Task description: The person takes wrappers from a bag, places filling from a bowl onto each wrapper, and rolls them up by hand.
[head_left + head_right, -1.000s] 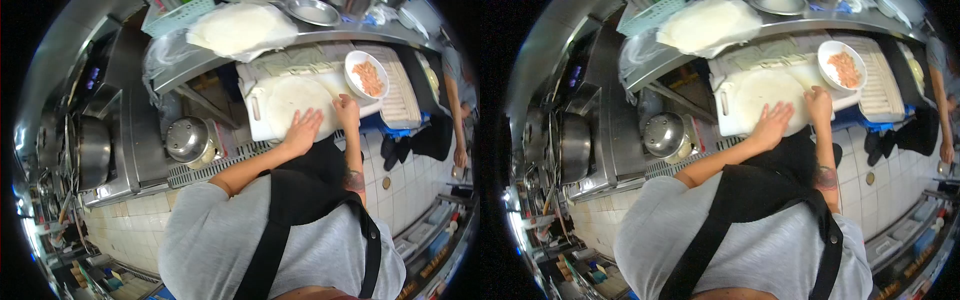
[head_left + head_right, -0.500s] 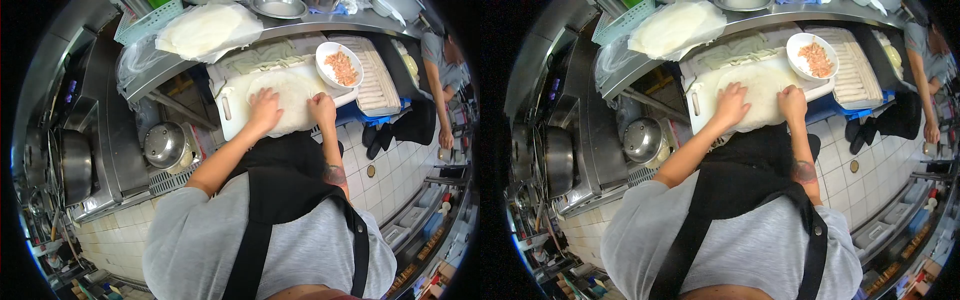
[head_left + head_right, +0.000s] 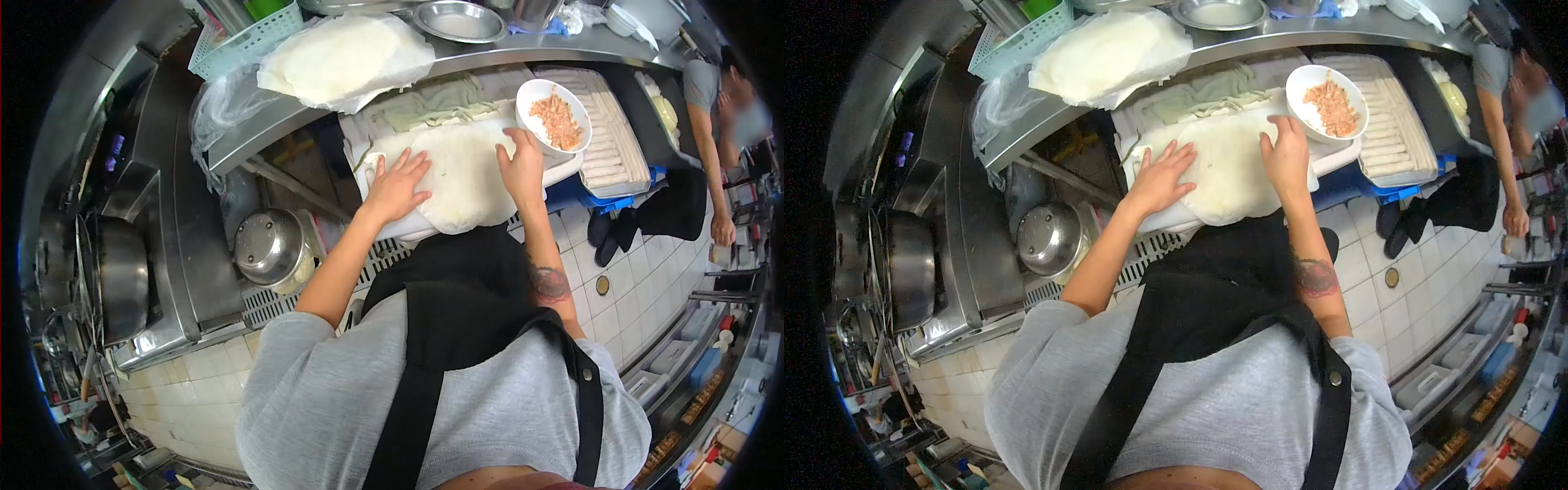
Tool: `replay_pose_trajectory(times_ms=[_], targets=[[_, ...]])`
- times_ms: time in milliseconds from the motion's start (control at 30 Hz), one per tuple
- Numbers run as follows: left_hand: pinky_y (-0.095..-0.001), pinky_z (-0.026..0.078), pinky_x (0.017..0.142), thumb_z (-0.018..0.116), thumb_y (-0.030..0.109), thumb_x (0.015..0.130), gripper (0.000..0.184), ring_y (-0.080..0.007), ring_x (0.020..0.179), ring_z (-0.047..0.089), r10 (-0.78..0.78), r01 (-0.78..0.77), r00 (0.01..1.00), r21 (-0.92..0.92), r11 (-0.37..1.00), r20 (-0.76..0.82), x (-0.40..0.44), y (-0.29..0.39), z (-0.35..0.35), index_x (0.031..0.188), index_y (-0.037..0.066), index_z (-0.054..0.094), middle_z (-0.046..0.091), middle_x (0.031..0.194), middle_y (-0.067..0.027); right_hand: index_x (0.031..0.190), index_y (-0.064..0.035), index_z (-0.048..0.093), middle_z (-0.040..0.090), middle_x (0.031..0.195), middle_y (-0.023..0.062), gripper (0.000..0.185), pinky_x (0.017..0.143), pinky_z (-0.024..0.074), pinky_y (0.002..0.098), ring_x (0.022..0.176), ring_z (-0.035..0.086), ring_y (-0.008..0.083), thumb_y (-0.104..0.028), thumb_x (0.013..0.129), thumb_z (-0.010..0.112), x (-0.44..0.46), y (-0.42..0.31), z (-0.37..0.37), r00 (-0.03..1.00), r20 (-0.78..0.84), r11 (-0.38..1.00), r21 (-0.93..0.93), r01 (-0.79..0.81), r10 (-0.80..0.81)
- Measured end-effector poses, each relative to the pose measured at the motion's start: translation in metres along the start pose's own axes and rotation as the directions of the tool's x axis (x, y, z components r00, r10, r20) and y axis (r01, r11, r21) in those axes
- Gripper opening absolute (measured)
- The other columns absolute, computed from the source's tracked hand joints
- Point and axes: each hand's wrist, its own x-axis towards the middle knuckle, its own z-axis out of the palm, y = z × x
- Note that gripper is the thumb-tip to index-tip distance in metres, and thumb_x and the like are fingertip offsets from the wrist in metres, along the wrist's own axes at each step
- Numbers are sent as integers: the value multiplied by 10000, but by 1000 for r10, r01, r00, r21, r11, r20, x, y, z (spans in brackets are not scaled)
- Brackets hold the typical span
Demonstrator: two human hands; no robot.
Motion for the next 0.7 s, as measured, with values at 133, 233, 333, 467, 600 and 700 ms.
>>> replay_pose_trajectory(times_ms=[133, 233, 333, 467, 600, 700], targets=[[-635, 188, 1165, 627, 343, 928, 619, -293, 1491, 249, 31, -36, 997, -64, 997, -77, -13, -1, 1, 1463, 100, 432, 308, 1603, -59, 1141, -9, 626, 637, 1112, 181, 371, 885, 500, 420, 1041, 612, 384, -79, 797, 747, 66, -49, -26, 941, -196, 953, 71, 293, -275], [-600, 212, 1172, 661, 271, 908, 547, -299, 1470, 294, 27, -54, 985, -154, 987, -169, -29, 4, 7, 1393, 75, 502, 380, 1556, -89, 1168, -8, 623, 635, 1142, 178, 396, 899, 503, 413, 1069, 608, 377, -128, 814, 753, 115, -79, -31, 873, -205, 883, 68, 464, -443], [-562, 235, 1177, 683, 213, 891, 444, -298, 1439, 357, 1, -47, 981, -232, 972, -196, -46, 4, 11, 1298, 66, 583, 467, 1493, -91, 1118, 8, 627, 650, 1122, 188, 354, 892, 513, 422, 1048, 627, 376, -165, 831, 739, 152, -79, -6, 836, 10, 834, -55, 549, -549], [-566, 243, 1173, 673, 187, 891, 443, -295, 1434, 366, -20, -36, 979, -268, 963, -203, -56, -3, 14, 1312, 85, 578, 481, 1480, -79, 999, 15, 644, 678, 1048, 212, 268, 856, 541, 445, 977, 666, 382, -200, 851, 706, 186, -73, 18, 848, 279, 829, -222, 513, -451], [-573, 248, 1169, 664, 182, 891, 462, -287, 1430, 373, -40, -16, 977, -261, 965, -208, -56, 1, 10, 1337, 106, 569, 488, 1472, -69, 933, 5, 656, 687, 957, 205, 224, 786, 563, 459, 912, 684, 381, -198, 846, 690, 204, -69, 30, 848, 357, 788, -346, 510, -392], [-581, 255, 1159, 662, 216, 894, 476, -285, 1420, 380, -36, -13, 975, -220, 975, -217, -55, 4, 10, 1356, 154, 567, 484, 1472, -58, 901, -10, 647, 683, 917, 168, 193, 749, 568, 446, 893, 684, 372, -165, 809, 714, 206, -67, 25, 857, 307, 777, -371, 509, -415]])
